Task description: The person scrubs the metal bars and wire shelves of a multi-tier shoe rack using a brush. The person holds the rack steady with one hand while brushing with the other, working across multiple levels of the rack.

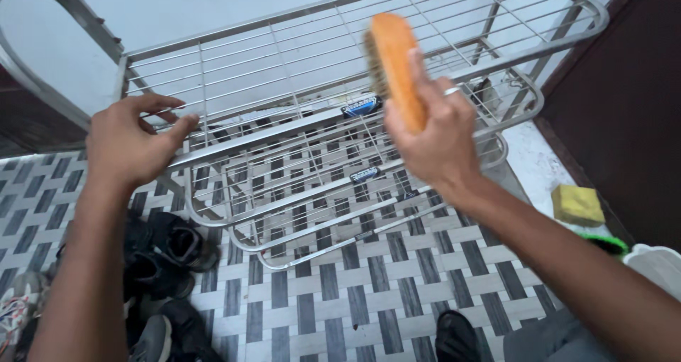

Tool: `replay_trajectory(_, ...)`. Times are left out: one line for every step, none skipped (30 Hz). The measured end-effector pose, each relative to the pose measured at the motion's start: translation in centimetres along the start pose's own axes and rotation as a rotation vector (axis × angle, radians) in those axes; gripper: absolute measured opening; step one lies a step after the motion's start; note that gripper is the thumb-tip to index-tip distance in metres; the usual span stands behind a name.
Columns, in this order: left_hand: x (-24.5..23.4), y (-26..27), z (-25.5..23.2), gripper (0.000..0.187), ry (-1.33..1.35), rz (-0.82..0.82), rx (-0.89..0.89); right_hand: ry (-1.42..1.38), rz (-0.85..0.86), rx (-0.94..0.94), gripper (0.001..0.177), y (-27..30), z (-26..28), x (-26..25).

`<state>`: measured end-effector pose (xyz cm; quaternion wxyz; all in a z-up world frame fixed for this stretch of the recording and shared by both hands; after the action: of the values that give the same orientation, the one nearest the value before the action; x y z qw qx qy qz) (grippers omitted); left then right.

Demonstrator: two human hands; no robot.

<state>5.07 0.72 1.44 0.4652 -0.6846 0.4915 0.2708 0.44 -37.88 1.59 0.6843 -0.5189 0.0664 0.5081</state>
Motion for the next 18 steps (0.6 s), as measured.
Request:
replay_trajectory(0.0, 0.0, 0.0, 0.048, -0.005, 0.006, -0.01, -0.033, 0.031, -0.035, 0.07, 0.0, 1.2, 0.8)
replay_trajectory(0.0, -0.1, 0.0, 0.048, -0.01, 0.011, -0.019, -0.065, 0.06, -0.069, 0.071, 0.1, 2.1, 1.3)
replay_trajectory(-0.1, -0.1, 0.0, 0.048, -0.015, 0.017, -0.027, -0.076, 0.024, -0.14, 0.069, 0.4, 3.0, 1.1)
replay_trajectory(-0.1, -0.1, -0.2, 0.048, -0.014, 0.009, -0.001, -0.087, -0.013, -0.213, 0.066, 0.7, 3.8, 0.9)
replay_trajectory(-0.1, -0.2, -0.4, 0.048, -0.012, 0.001, 0.025, -0.098, -0.049, -0.286, 0.063, 0.8, 4.5, 0.8)
replay_trajectory(-0.3, -0.1, -0.4, 0.047, -0.014, -0.007, 0.044, -0.068, -0.063, -0.293, 0.062, 0.5, 4.8, 0.9)
replay_trajectory(-0.3, -0.1, -0.4, 0.047, -0.001, -0.009, 0.051, -0.039, -0.078, -0.3, 0.06, 0.0, 4.9, 0.9)
replay_trajectory(-0.3, -0.1, -0.3, 0.047, 0.011, -0.011, 0.053, -0.013, -0.089, -0.308, 0.058, -0.4, 5.0, 0.9)
replay_trajectory(-0.4, 0.0, -0.3, 0.047, 0.022, -0.013, 0.055, -0.022, -0.094, -0.282, 0.058, -0.9, 4.7, 0.9)
replay_trajectory(-0.4, 0.2, -0.2, 0.046, 0.023, -0.02, 0.043, -0.028, -0.105, -0.255, 0.058, -1.3, 4.4, 0.8)
replay_trajectory(-0.5, 0.5, -0.2, 0.046, 0.024, -0.027, 0.031, -0.033, -0.115, -0.229, 0.058, -1.7, 4.1, 0.8)
replay_trajectory(-0.6, 0.6, -0.3, 0.045, 0.027, -0.031, 0.022, -0.006, -0.119, -0.212, 0.058, -2.1, 3.9, 0.9)
replay_trajectory(-0.7, 0.6, -0.5, 0.044, 0.03, -0.036, 0.034, 0.021, -0.122, -0.194, 0.058, -2.3, 3.7, 0.9)
replay_trajectory(-0.8, 0.6, -0.6, 0.043, 0.033, -0.041, 0.046, 0.049, -0.125, -0.177, 0.058, -2.5, 3.7, 1.1)
replay_trajectory(-0.8, 0.6, -0.6, 0.042, 0.037, -0.047, 0.058, 0.097, -0.095, -0.157, 0.057, -2.6, 3.9, 1.7)
replay_trajectory(-0.9, 0.7, -0.7, 0.04, 0.046, -0.06, 0.072, 0.146, -0.065, -0.138, 0.057, -2.8, 4.3, 2.5)
replay_trajectory(-1.0, 0.7, -0.8, 0.039, 0.054, -0.073, 0.087, 0.194, -0.036, -0.119, 0.056, -2.9, 4.8, 3.1)
replay_trajectory(-1.1, 0.8, -0.8, 0.037, 0.062, -0.086, 0.101, 0.175, -0.01, -0.101, 0.056, -2.9, 5.4, 3.7)
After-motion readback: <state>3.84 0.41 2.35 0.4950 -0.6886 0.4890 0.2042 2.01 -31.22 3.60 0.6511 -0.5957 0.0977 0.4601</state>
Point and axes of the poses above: each hand's wrist, its own y-axis away from the middle knuckle, its own x-axis out of the palm, z = x × y, the point moved 5 cm from there along -y, towards the middle knuckle, and after that the axes turned 2 degrees about -y, right-handed, at the moved point
